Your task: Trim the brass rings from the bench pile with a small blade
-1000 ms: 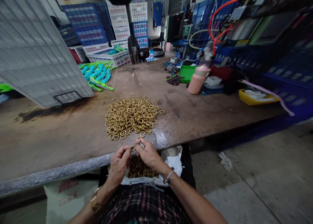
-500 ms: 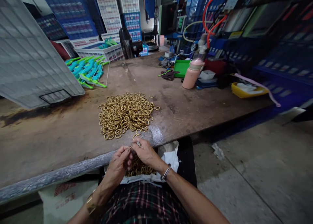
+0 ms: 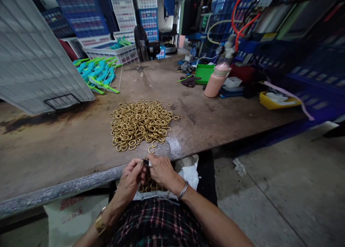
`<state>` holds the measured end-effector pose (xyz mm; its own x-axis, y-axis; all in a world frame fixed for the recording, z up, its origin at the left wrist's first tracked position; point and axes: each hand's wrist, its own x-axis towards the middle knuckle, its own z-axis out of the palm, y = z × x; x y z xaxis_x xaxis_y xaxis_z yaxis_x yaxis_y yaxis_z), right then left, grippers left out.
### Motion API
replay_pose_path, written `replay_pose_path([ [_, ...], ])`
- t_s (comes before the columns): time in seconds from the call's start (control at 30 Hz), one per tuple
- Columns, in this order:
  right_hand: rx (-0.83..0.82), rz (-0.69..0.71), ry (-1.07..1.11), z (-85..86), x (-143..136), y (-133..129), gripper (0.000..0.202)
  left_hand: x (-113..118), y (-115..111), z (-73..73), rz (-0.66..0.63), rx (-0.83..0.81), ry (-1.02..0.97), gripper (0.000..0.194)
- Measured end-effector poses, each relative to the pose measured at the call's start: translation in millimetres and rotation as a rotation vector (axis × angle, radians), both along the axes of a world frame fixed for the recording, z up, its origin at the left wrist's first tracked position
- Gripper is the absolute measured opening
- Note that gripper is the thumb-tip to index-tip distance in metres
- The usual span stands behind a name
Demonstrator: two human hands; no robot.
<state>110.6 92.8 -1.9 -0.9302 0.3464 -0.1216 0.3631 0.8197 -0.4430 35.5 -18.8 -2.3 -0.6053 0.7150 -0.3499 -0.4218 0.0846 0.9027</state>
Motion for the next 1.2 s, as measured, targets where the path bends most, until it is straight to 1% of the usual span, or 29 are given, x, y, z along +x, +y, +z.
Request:
replay_pose_path([
  [0.07,0.025,0.008,-0.036,1.8,-0.8,-0.2,0.027,0.4,-0.3,-1.3,0.001,-0.009,0.036,0.031],
  [0.13,0.039,0.017,-0.059,4.5,-1.5,0.0,0.027,2.3,-1.6,0.3,0.003,-0.02,0.082,0.029],
  [0.2,0.055,0.013,-0.068,7.4,-2.8,1.6,0.027,5.8,-4.2,5.8,-0.016,-0.01,0.136,0.029],
  [0.27,0.078,-0.008,-0.073,9.6,-4.8,5.1,0.027,9.8,-7.6,13.1,-0.077,0.036,0.162,0.028],
  [0.33,0.093,-0.054,-0.072,10.0,-6.3,10.4,0.027,12.0,-10.3,18.8,-0.145,0.098,0.112,0.026],
  [0.37,0.096,-0.09,-0.062,9.3,-6.6,13.2,0.026,11.8,-11.1,19.9,-0.157,0.119,0.066,0.025],
  [0.43,0.087,-0.164,-0.012,6.8,-5.5,17.8,0.026,9.3,-11.5,18.7,-0.121,0.123,-0.026,0.024],
  [0.5,0.067,-0.179,0.05,3.9,-2.6,18.8,0.028,5.5,-10.9,14.3,-0.056,0.096,-0.076,0.024],
  [0.6,0.031,-0.069,0.088,1.8,2.0,11.5,0.031,1.8,-9.8,7.8,-0.008,0.075,-0.084,0.026],
  [0.67,0.024,-0.005,0.068,2.1,3.1,3.0,0.032,1.4,-9.7,5.1,-0.009,0.076,-0.069,0.026],
  [0.73,0.021,0.015,0.033,2.9,2.4,-4.8,0.031,1.5,-10.2,3.2,-0.017,0.074,-0.044,0.025],
  [0.83,0.011,0.008,-0.007,4.2,-0.4,-11.1,0.028,1.1,-11.7,1.2,-0.027,0.06,-0.008,0.025],
  [0.97,0.03,-0.012,-0.04,7.7,-3.2,-12.7,0.023,-0.2,-12.6,0.4,-0.026,0.049,0.004,0.026],
  [1.2,0.068,-0.033,-0.111,13.7,-7.0,-15.5,0.022,-0.7,-11.7,1.7,0.0,0.044,-0.046,0.026],
])
